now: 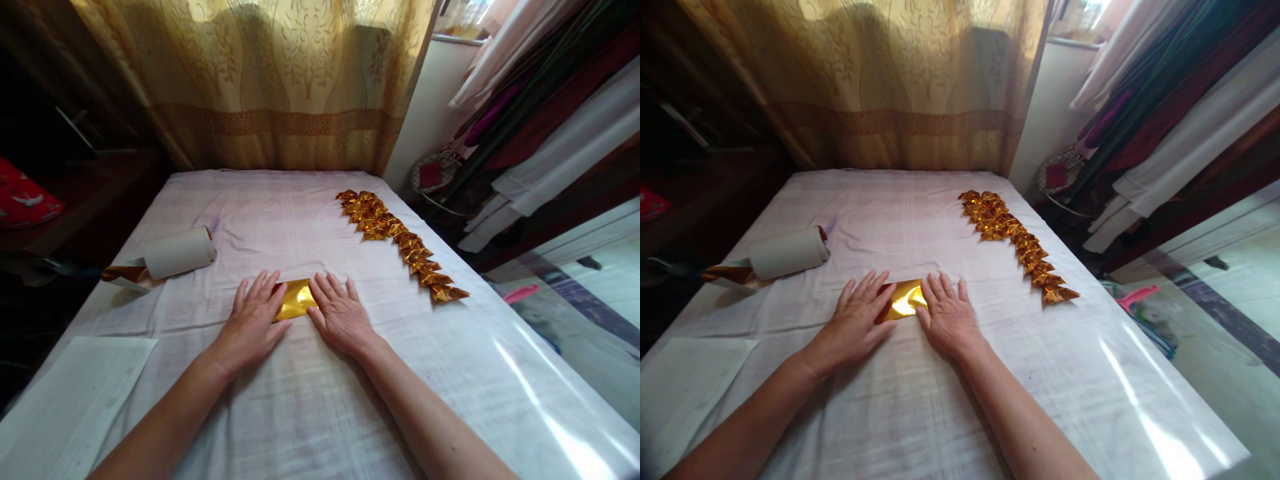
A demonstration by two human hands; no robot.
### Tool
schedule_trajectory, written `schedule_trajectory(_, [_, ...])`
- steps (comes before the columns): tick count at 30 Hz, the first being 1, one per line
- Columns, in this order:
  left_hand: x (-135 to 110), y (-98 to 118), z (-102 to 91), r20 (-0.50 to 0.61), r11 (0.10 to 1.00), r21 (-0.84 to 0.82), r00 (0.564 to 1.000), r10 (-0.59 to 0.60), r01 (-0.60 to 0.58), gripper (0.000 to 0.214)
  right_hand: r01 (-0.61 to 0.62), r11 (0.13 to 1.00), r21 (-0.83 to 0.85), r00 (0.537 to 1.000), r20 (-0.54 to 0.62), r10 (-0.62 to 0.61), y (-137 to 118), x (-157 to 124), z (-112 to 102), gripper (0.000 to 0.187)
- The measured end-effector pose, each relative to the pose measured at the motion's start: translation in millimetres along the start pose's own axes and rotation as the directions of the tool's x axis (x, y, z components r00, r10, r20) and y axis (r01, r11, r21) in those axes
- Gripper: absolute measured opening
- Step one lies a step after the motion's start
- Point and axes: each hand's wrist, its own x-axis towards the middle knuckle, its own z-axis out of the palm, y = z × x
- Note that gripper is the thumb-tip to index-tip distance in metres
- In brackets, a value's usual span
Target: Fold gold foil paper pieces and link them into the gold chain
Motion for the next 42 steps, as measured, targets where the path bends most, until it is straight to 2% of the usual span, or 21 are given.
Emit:
schedule_trajectory(3, [-7,27,9.9,0.086,0.991,-0.018,0.987,0.133,-0.131,0.064,-0.003,1.0,0.012,1.0,0.005,0.003,0,0,0,0.057])
schedule_trajectory(6, [-13,35,17.1,0.18,0.989,-0.013,0.972,0.151,-0.151,0.074,-0.003,1.0,0.018,1.0,0.008,0.003,1,0,0,0.056])
schedule_trajectory(14, [-34,5,4.8,0.28,0.992,0.013,0.952,0.119,-0.128,0.073,0.005,1.0,0.031,1.0,-0.016,-0.005,1,-1,1,0.056])
schedule_trajectory(19, [-41,-2,-0.2,0.293,0.994,0.028,0.951,0.095,-0.108,0.072,0.015,0.999,0.044,0.999,-0.051,-0.012,3,-1,5,0.055])
schedule_trajectory(23, [-38,-1,-0.2,0.201,0.994,0.023,0.975,0.098,-0.104,0.062,0.047,0.996,0.073,0.975,-0.22,-0.029,5,-3,6,0.056])
schedule_trajectory(26, [-32,1,3.2,0.044,0.997,0.006,0.997,0.07,-0.071,0.043,0.229,0.972,0.061,0.925,-0.324,-0.197,-1,-5,6,0.052])
schedule_trajectory(28, [-28,1,7.6,-0.05,0.998,-0.02,0.997,0.065,-0.066,0.033,0.346,0.936,0.065,0.903,-0.294,-0.313,-9,-6,6,0.051])
schedule_trajectory(30, [-26,0,12.9,-0.106,0.995,-0.05,0.991,0.078,-0.084,0.027,0.374,0.922,0.098,0.914,-0.21,-0.348,-16,-7,7,0.052])
schedule_trajectory(35, [-26,-3,20.4,-0.206,0.994,-0.081,0.977,0.056,-0.074,0.022,0.248,0.956,0.159,0.969,-0.058,-0.241,-18,-8,5,0.057])
schedule_trajectory(38, [-27,-5,18.7,-0.238,0.991,-0.103,0.97,0.053,-0.08,0.023,0.223,0.962,0.159,0.975,-0.046,-0.219,-10,-9,1,0.058])
schedule_trajectory(42, [-27,-10,14.1,-0.257,0.989,-0.128,0.966,0.036,-0.071,0.02,0.275,0.948,0.163,0.961,-0.077,-0.266,-1,-7,-1,0.055])
